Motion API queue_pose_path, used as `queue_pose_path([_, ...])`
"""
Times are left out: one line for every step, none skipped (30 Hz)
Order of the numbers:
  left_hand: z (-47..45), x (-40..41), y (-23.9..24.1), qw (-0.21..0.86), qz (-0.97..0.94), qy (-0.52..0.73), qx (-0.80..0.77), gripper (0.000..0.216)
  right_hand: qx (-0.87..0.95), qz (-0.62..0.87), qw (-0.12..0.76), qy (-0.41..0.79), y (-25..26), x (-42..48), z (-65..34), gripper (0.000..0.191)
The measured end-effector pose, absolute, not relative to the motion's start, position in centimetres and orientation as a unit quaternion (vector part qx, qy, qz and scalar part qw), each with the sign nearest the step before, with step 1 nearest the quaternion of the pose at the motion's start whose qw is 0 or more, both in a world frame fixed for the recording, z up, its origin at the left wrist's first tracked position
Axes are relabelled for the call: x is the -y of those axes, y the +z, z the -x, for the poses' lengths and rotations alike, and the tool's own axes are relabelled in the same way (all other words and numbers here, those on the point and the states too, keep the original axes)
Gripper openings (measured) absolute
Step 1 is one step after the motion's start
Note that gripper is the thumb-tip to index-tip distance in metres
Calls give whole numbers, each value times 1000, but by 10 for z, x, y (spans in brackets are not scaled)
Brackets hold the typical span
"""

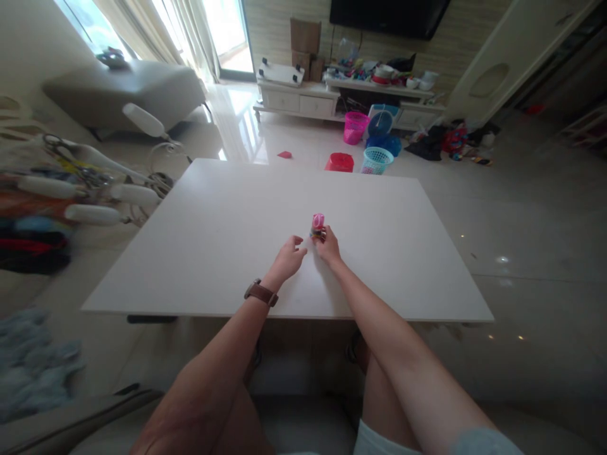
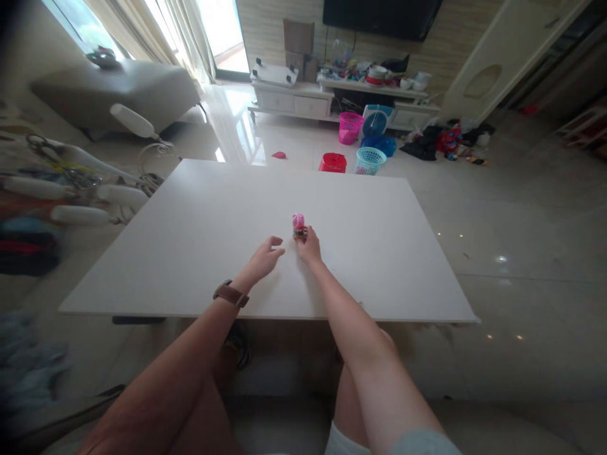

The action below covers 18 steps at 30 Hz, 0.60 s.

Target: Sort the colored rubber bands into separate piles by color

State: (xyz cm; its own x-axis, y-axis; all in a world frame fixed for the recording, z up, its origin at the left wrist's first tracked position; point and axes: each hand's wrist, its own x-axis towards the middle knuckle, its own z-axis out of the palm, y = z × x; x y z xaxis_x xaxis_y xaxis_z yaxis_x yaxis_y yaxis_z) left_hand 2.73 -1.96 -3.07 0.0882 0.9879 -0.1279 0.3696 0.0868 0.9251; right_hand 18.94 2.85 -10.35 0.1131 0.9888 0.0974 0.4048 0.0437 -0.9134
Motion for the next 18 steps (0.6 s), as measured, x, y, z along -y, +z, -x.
queue_pose_path([-26,20,-32,444,-591,338,-582,27,575,613,433,325,-103,-28,-191,44])
queue_pose_path([-25,21,-34,435,-601,334,-581,27,572,624,431,313,-103,-27,-193,51])
queue_pose_path([-23,22,-35,425,-612,329,-580,28,568,636,429,300,-101,-25,-195,57])
queue_pose_path([-22,23,-37,414,-624,319,-581,28,563,648,426,286,-99,-21,-198,62])
queue_pose_path([-20,24,-38,405,-637,304,-581,27,557,660,423,273,-97,-17,-201,63])
queue_pose_path([-20,26,-38,398,-648,288,-581,27,552,671,419,263,-93,-12,-204,61])
queue_pose_path([-19,28,-38,395,-658,274,-580,26,548,680,414,256,-88,-6,-207,58])
queue_pose_path([-20,31,-38,396,-664,263,-577,25,545,686,408,257,-82,1,-210,55])
queue_pose_path([-22,35,-36,401,-667,257,-573,24,544,687,400,268,-75,8,-212,51])
queue_pose_path([-25,39,-34,410,-667,256,-567,23,546,684,390,286,-68,16,-214,47])
queue_pose_path([-29,44,-31,419,-666,259,-561,22,552,676,379,308,-60,25,-215,41])
queue_pose_path([-34,51,-28,428,-665,264,-553,20,560,665,367,331,-53,35,-216,34])
queue_pose_path([-40,59,-26,432,-667,268,-545,17,569,652,357,351,-47,46,-216,26])
queue_pose_path([-47,69,-25,433,-670,272,-538,15,579,639,350,366,-42,60,-216,18])
queue_pose_path([-54,81,-25,435,-675,275,-530,14,590,625,346,377,-38,75,-216,12])
queue_pose_path([-61,95,-26,439,-677,276,-522,12,599,613,344,384,-36,93,-216,9])
queue_pose_path([-66,110,-29,452,-667,282,-520,11,606,602,347,386,-35,112,-216,9])
queue_pose_path([-71,127,-34,472,-651,292,-518,12,611,595,353,385,-36,132,-216,11])
